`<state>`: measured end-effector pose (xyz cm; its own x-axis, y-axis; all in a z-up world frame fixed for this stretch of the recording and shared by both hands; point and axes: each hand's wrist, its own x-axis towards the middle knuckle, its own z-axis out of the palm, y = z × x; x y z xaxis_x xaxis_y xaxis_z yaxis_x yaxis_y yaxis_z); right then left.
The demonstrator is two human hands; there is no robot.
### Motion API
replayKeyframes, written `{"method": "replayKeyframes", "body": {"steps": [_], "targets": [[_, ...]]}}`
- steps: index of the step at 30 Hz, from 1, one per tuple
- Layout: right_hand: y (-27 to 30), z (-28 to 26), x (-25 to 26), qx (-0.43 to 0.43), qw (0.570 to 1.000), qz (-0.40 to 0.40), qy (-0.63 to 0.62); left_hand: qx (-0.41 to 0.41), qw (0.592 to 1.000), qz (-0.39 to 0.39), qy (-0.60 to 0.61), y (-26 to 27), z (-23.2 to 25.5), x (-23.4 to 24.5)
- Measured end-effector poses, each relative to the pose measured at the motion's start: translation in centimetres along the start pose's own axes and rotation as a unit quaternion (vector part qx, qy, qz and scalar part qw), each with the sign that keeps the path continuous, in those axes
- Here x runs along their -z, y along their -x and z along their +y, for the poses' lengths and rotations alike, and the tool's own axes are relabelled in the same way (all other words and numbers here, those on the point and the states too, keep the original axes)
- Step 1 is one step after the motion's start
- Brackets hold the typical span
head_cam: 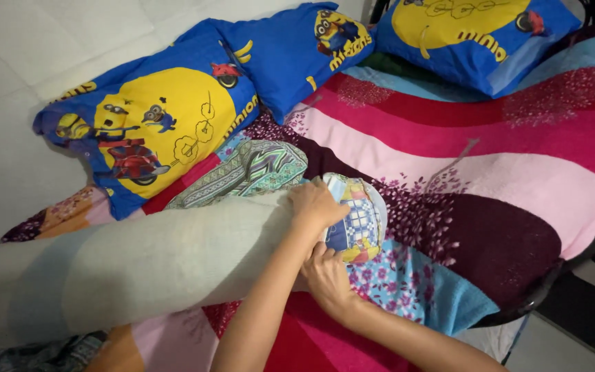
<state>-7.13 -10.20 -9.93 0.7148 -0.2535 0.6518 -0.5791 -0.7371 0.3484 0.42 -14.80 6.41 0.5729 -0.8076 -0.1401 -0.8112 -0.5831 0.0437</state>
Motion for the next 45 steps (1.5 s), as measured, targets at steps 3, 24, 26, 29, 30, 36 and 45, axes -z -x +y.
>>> {"method": "replayKeyframes", "body": {"steps": [3,24,26,29,30,36,45], "targets": [[-0.4,0.4,1.8,-0.008,0.998,-0.003,0.066,-0.014,0.999,0.004,-0.030,-3.5,-0.6,-1.4],[1.1,2.1,-0.5,0.009,0.992,-0.025,-0.124,0.139,0.948,0.127,0.255,-13.3,-8.0,-7.9],[1.9,2.7,-1.5,0.016,0.987,-0.054,-0.149,0.129,0.938,0.155,0.280,-13.9,-8.5,-9.0],[0.9,4.7,1.9,-0.001,0.978,-0.042,-0.203,0.125,0.910,0.195,0.344,-11.7,-8.3,-9.0],[0.1,5.8,3.7,-0.020,0.973,-0.003,-0.231,0.135,0.889,0.207,0.386,-10.6,-7.9,-8.7],[-4.8,10.3,2.5,-0.241,0.813,-0.147,-0.510,0.109,0.800,0.263,0.528,1.1,-4.5,-3.3],[-8.5,15.1,5.6,-0.379,0.063,-0.317,-0.867,0.049,0.734,0.392,0.552,5.5,-2.3,-5.6]]}}
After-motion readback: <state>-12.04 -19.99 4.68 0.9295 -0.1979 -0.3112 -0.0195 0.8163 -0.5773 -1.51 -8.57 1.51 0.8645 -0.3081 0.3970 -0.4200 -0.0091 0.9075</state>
